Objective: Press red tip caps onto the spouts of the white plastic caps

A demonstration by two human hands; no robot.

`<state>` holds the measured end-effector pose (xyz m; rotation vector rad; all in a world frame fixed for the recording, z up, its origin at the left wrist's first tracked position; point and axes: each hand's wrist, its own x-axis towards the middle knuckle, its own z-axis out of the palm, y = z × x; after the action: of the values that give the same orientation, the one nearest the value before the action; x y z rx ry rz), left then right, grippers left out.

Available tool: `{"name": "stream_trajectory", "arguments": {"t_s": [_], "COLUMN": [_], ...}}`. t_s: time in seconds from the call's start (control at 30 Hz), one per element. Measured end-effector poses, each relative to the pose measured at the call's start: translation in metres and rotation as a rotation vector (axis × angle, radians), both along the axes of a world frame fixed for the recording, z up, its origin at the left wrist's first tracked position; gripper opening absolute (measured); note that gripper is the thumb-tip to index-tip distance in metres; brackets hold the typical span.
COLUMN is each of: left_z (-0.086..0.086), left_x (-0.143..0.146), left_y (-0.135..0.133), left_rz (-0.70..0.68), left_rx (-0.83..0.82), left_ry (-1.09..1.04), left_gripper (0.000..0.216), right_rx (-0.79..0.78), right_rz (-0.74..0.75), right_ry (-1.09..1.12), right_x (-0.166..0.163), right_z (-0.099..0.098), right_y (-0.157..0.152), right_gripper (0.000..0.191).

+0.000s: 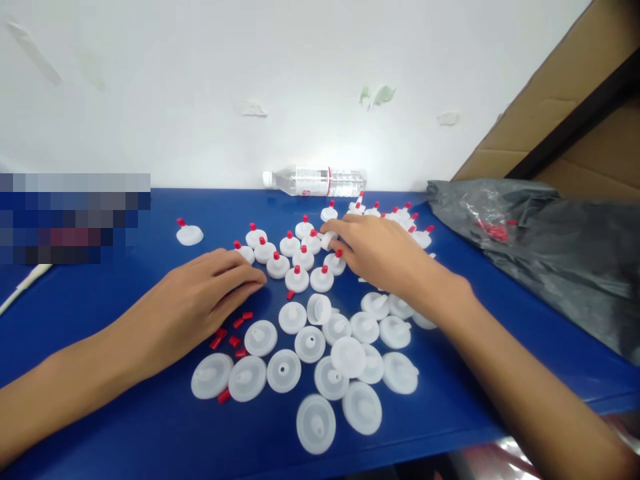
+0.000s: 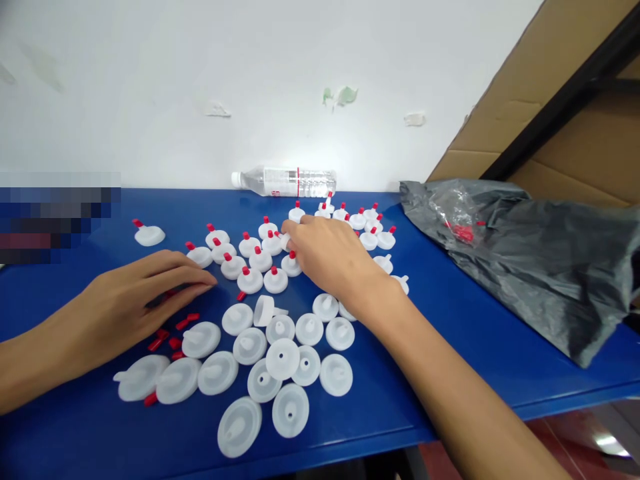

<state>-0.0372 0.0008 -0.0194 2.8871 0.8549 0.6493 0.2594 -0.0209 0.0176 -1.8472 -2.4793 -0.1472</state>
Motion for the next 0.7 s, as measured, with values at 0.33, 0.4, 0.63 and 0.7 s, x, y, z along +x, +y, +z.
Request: {"name": "stream_trajectory", "arguments": {"t_s": [0.33, 0.4, 0.63, 0.7], "left_z": [0.0037, 0.0043, 0.0046, 0.0043], "left_x": [0.0032, 0.0021, -0.0007, -0.0007], "left_y": [-0.0029, -0.0030, -0.0045, -0.0045], "left_rz": [0.038, 0.024, -0.016, -0.018], "left_rx": [0.009, 0.040, 0.087, 0.097], "left_ry": [-0.095, -0.114, -0.176, -0.173], "left_gripper": [0.023, 0.019, 0.019, 0.022], "right_rx": [0.031, 0.038, 0.080, 0.099], "right_rz": [0.030, 0.027, -0.020, -0.041], "right_ry": [0.036, 0.036, 0.055, 0.064], "right_x": [0.0053, 0.0057, 0.0022, 0.0005], "right_z": [0.0014, 0.0016, 0.0058, 0.0074], "right_y": [0.0036, 0.0036, 0.0018, 0.0010], "right_gripper": [0.023, 0.022, 0.019, 0.022]}}
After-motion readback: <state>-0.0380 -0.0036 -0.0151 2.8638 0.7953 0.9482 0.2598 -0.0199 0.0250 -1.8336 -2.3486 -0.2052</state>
